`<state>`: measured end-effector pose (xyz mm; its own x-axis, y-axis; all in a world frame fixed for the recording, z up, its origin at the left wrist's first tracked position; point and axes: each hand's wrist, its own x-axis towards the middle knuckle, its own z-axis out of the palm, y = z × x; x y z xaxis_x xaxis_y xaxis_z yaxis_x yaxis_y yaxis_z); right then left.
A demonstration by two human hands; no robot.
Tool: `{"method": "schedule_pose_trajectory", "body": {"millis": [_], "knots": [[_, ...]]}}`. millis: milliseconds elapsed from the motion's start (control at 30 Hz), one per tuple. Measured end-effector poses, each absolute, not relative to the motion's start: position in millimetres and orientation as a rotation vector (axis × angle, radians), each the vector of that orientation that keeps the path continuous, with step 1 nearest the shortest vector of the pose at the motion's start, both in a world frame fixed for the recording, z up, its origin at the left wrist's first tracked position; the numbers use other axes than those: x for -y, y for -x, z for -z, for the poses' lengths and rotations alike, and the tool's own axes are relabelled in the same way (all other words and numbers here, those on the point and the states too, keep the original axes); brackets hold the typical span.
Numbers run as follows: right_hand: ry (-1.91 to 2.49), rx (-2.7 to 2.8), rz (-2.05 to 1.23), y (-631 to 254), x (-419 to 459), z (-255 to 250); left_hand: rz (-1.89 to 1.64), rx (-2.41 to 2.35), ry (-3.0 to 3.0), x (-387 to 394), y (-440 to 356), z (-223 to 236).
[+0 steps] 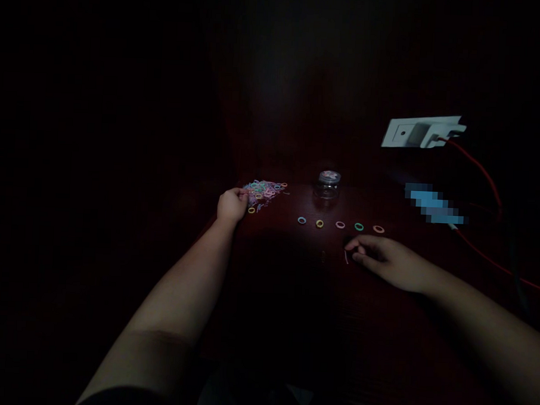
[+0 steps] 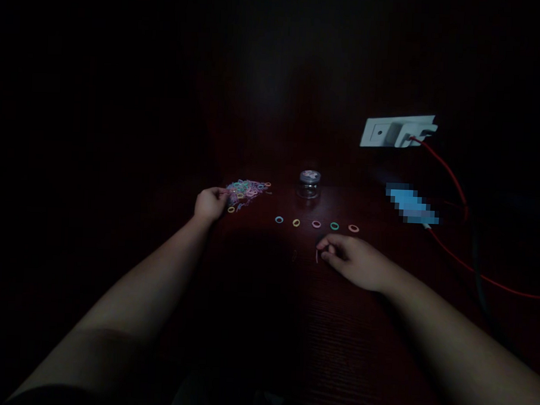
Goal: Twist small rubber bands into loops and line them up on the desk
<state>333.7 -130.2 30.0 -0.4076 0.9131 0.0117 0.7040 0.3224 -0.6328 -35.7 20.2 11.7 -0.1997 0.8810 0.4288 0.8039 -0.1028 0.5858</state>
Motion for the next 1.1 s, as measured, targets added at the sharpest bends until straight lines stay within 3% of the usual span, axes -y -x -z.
{"method": "schedule_pose_trajectory", "body": {"millis": [333, 633, 900, 1100], "knots": [[1.436, 2.247, -0.750, -332.0, 129.0, -30.5, -1.283, -1.927, -1.975, -13.6, 32.0, -12.9], [1.386, 2.227, -0.668, -331.2, 127.4, -24.6, -1.413, -1.343, -2.240, 28.0, -44.2, -29.0], [1.121, 1.883, -0.326, -323.7, 132.1, -38.7, -1.326, -0.848, -1.659, 94.0, -150.6, -44.5], [1.021, 1.804, -0.284, -321.9, 139.1, -49.1, -1.393, -0.806, -1.387, 110.8, -167.6, -47.0]]}}
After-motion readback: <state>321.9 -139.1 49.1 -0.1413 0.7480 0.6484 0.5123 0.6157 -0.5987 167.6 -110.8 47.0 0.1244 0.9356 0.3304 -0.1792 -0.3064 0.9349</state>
